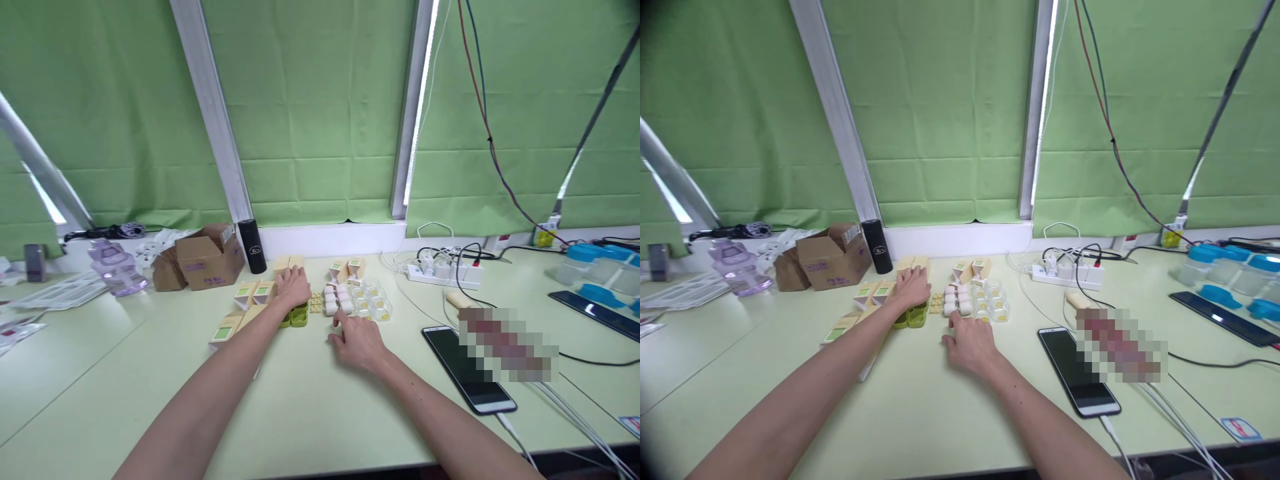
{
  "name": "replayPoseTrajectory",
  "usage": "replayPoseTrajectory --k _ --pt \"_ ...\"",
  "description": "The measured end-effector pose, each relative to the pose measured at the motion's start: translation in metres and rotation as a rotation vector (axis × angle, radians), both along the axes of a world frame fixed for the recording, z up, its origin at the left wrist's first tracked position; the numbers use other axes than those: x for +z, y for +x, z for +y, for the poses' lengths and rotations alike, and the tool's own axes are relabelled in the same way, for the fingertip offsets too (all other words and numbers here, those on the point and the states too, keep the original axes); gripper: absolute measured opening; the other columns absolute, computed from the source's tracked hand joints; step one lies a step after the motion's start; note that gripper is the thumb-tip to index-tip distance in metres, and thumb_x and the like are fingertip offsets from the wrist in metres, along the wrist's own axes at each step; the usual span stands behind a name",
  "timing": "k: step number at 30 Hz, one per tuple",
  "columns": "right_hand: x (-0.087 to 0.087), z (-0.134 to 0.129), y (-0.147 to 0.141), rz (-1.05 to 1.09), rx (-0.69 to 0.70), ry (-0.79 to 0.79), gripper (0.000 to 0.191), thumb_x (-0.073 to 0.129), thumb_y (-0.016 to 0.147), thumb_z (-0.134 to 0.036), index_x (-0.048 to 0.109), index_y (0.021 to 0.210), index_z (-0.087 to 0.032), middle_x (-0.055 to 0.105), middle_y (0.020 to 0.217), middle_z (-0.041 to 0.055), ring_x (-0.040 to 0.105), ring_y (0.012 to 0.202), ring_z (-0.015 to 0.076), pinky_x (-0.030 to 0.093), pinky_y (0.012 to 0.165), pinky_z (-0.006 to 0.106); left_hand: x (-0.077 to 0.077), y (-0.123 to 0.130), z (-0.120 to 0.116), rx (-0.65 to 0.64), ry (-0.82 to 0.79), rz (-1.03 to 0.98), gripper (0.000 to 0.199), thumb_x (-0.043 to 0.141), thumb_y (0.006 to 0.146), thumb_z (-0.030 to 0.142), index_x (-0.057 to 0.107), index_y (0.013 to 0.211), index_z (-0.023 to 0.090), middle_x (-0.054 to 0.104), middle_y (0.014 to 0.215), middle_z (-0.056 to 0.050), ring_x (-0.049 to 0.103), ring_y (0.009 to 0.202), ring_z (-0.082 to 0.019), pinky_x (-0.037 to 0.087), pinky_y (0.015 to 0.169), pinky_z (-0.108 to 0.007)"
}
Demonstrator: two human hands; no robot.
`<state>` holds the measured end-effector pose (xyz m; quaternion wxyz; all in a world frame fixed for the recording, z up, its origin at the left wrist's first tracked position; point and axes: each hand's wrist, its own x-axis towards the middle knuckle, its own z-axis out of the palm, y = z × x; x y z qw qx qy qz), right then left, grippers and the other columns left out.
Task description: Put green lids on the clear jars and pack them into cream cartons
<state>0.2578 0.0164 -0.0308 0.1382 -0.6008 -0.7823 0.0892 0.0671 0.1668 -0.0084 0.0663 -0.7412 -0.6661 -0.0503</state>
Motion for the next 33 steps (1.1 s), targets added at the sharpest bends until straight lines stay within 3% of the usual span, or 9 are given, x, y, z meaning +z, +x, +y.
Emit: replayPoseTrajectory --k 6,18,21,23,27,33 --pt "-0.003 0.0 -0.002 0.011 -0.003 -0.003 0.025 0.062 0.097 -0.037 0.062 0.119 -0.024 0.08 0.102 0.0081 0.074 0.094 0.0276 0.034 0.068 0.031 -0.004 -0.002 0.004 -0.017 -0.033 -0.04 0.059 0.05 0.096 0.034 0.038 0.15 0.013 0.039 0.163 -0.025 0.045 0.147 -0.039 0.04 0.112 -0.05" --pt "-0.003 -0.001 -0.003 0.022 0.003 0.011 0.024 0.063 0.096 -0.034 0.063 0.118 -0.024 0.08 0.103 0.0075 0.074 0.093 0.0271 0.034 0.067 0.031 0.002 -0.002 0.0 -0.027 -0.039 -0.12 0.059 0.052 0.097 0.032 0.04 0.151 0.011 0.035 0.167 -0.027 0.046 0.15 -0.038 0.04 0.117 -0.047" --pt "-0.005 -0.001 -0.003 0.027 0.009 0.02 0.023 0.062 0.096 -0.033 0.064 0.117 -0.023 0.08 0.102 0.0073 0.074 0.095 0.0278 0.034 0.067 0.032 0.006 -0.003 -0.014 -0.051 0.007 -0.156 0.06 0.05 0.099 0.032 0.039 0.154 0.011 0.034 0.169 -0.024 0.049 0.148 -0.037 0.041 0.116 -0.046" --pt "-0.005 0.0 -0.003 0.027 0.01 0.024 0.022 0.062 0.096 -0.033 0.065 0.116 -0.023 0.08 0.102 0.0072 0.074 0.096 0.0282 0.034 0.067 0.032 0.009 -0.007 -0.026 -0.082 0.054 -0.184 0.056 0.049 0.1 0.03 0.043 0.155 0.016 0.044 0.166 -0.018 0.049 0.148 -0.033 0.042 0.117 -0.043" --pt "-0.007 0.001 -0.003 0.023 0.01 0.026 0.02 0.063 0.096 -0.033 0.065 0.113 -0.024 0.081 0.101 0.0064 0.074 0.095 0.0276 0.034 0.067 0.031 0.016 -0.022 -0.057 -0.109 0.128 -0.233 0.041 0.048 0.103 0.026 0.062 0.141 0.025 0.073 0.136 -0.008 0.06 0.134 -0.028 0.047 0.111 -0.041" --pt "-0.011 0.002 -0.004 0.02 0.008 0.032 0.016 0.062 0.096 -0.033 0.067 0.109 -0.024 0.081 0.099 0.005 0.075 0.092 0.027 0.033 0.066 0.031 0.019 -0.039 -0.102 -0.098 0.176 -0.224 0.033 0.053 0.098 0.021 0.075 0.122 0.024 0.079 0.111 -0.009 0.064 0.119 -0.031 0.051 0.099 -0.043"
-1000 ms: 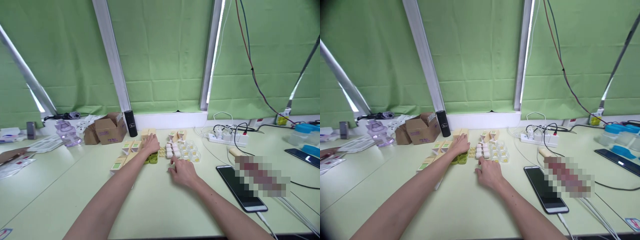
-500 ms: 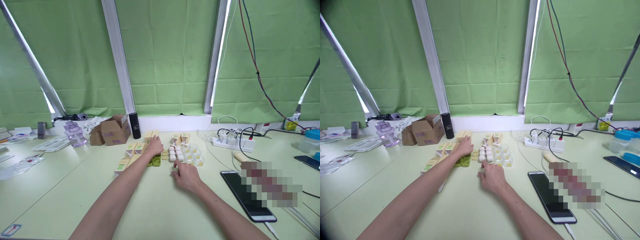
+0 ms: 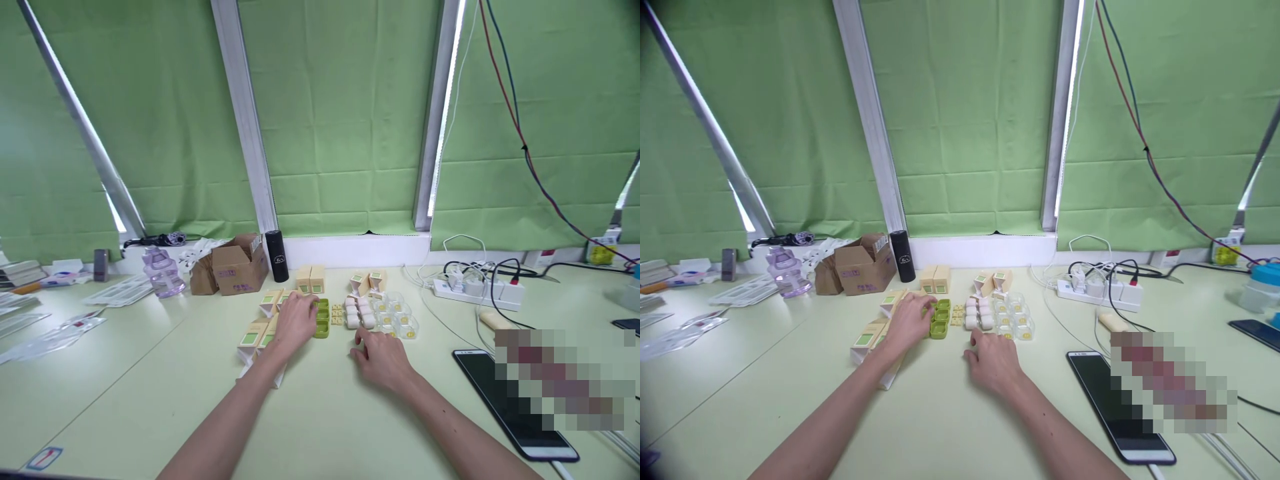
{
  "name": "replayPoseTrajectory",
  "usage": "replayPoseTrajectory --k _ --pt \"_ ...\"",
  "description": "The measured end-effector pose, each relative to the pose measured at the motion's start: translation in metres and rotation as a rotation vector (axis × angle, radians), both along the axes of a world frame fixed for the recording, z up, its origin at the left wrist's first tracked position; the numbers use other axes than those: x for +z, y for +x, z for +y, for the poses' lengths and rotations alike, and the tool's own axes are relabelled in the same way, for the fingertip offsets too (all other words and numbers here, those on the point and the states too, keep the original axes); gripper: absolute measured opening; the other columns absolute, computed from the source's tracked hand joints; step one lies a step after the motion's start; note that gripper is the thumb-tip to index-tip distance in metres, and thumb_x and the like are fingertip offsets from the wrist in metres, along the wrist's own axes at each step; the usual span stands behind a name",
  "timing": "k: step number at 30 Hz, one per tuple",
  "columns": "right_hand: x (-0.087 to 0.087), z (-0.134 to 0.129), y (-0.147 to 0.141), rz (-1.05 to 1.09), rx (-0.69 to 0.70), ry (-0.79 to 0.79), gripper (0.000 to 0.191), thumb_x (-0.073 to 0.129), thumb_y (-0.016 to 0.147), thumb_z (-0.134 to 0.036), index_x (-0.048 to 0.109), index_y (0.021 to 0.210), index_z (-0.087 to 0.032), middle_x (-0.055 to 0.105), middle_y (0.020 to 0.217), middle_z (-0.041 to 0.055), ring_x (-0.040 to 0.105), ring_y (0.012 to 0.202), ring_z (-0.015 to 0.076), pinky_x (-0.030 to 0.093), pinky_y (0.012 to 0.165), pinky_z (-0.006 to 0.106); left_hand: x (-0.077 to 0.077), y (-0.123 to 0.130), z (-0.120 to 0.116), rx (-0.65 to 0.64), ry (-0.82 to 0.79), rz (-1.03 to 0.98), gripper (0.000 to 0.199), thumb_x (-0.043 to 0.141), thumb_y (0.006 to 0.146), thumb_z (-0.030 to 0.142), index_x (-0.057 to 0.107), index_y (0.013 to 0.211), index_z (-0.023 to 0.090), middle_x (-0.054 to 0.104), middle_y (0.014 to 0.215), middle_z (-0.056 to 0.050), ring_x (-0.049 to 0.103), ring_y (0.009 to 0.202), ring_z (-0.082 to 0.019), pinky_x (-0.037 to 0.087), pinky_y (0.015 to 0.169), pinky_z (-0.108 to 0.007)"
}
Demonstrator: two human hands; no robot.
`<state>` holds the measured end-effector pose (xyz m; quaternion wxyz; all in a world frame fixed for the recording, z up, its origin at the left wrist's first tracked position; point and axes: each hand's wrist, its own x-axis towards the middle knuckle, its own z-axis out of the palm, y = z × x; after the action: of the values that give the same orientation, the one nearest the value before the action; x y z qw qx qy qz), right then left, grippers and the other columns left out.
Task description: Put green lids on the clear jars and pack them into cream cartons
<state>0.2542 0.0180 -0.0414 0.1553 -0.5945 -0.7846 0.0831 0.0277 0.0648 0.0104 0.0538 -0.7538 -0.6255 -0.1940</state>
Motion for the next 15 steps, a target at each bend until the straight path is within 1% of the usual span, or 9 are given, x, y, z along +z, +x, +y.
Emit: replayPoseTrajectory --k 2,4,6,10,15 --pt "-0.001 0.0 0.0 0.003 -0.001 0.001 0.015 0.062 0.096 -0.032 0.067 0.108 -0.024 0.081 0.097 0.0047 0.075 0.091 0.0271 0.031 0.065 0.031 -0.005 -0.002 -0.012 -0.02 -0.009 0.019 0.028 0.057 0.096 0.021 0.078 0.114 0.023 0.079 0.101 -0.009 0.065 0.114 -0.032 0.05 0.096 -0.044" --pt "-0.001 0.0 -0.001 0.005 0.001 -0.001 0.014 0.062 0.096 -0.031 0.067 0.107 -0.023 0.081 0.096 0.0047 0.075 0.091 0.0271 0.03 0.065 0.031 -0.012 -0.003 -0.02 -0.072 0.009 0.042 0.026 0.057 0.096 0.021 0.079 0.108 0.022 0.079 0.099 -0.01 0.065 0.111 -0.032 0.049 0.094 -0.045" --pt "-0.001 0.0 -0.001 0.001 0.001 0.002 0.014 0.062 0.096 -0.03 0.067 0.106 -0.023 0.081 0.098 0.0052 0.075 0.093 0.0275 0.03 0.065 0.032 -0.019 -0.003 -0.025 -0.095 0.022 0.066 0.021 0.061 0.094 0.02 0.08 0.101 0.021 0.078 0.095 -0.011 0.064 0.109 -0.033 0.047 0.093 -0.045" --pt "-0.001 -0.001 -0.002 0.004 -0.005 0.002 0.016 0.062 0.096 -0.029 0.067 0.11 -0.023 0.081 0.098 0.0059 0.075 0.094 0.0281 0.031 0.065 0.032 -0.029 -0.003 -0.028 -0.134 0.007 0.106 0.012 0.068 0.089 0.018 0.079 0.094 0.02 0.078 0.089 -0.012 0.062 0.107 -0.035 0.046 0.091 -0.047" --pt "-0.003 -0.001 -0.002 0.033 -0.001 0.013 0.02 0.064 0.096 -0.029 0.065 0.116 -0.024 0.08 0.093 0.0048 0.075 0.09 0.0268 0.028 0.063 0.032 -0.033 -0.002 -0.027 -0.133 0.004 0.153 0.012 0.067 0.087 0.014 0.075 0.082 0.021 0.076 0.084 -0.012 0.062 0.104 -0.036 0.044 0.087 -0.047"
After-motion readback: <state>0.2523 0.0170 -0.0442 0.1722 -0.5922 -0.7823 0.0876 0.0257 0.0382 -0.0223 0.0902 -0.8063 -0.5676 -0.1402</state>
